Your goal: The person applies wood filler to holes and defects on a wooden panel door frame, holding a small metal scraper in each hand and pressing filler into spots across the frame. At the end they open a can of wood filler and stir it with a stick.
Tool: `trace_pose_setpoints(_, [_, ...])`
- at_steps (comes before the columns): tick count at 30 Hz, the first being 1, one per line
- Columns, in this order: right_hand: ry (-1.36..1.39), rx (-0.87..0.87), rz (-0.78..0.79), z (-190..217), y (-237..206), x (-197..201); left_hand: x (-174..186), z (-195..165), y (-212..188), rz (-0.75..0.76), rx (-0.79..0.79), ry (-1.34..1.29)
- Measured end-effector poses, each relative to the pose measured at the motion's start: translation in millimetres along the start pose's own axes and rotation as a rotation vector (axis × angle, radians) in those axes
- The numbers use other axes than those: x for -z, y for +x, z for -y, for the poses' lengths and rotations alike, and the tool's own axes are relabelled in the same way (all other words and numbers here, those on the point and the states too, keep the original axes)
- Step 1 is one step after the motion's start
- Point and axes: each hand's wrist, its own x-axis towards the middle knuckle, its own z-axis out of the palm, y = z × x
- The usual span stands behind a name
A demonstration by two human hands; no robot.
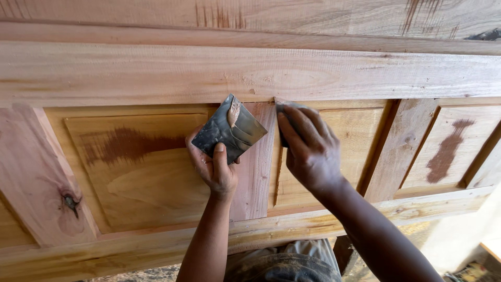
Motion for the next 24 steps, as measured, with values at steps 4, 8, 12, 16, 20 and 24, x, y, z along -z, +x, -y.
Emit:
trace_pose_setpoints(4, [-0.052,0.058,0.022,8,-1,-9,1,-1,-2,-0.026,0.046,-0.045])
trace_pose_setpoints(8, [0.008,0.133,0.122,-4,6,14,0,-2,0,-0.013,0.036,-0.106])
trace_pose_setpoints(12, [0.033,0.135,0.058,-11,13,15,1,0,0,-0.017,0.021,-0.081])
trace_pose_setpoints(16, [0.001,0.177,0.063,-6,5,0,2,-1,-2,-0.024,0.049,-0.095])
trace_pose_setpoints(20, [0.176,0.123,0.161,-7,-14,5,0,-8,1,-0.026,0.025,-0.064])
trace_pose_setpoints(24, [0.433,-0.430,0.042,-8,-27,7,-6,-13,6,-0.079,0.010,-0.138])
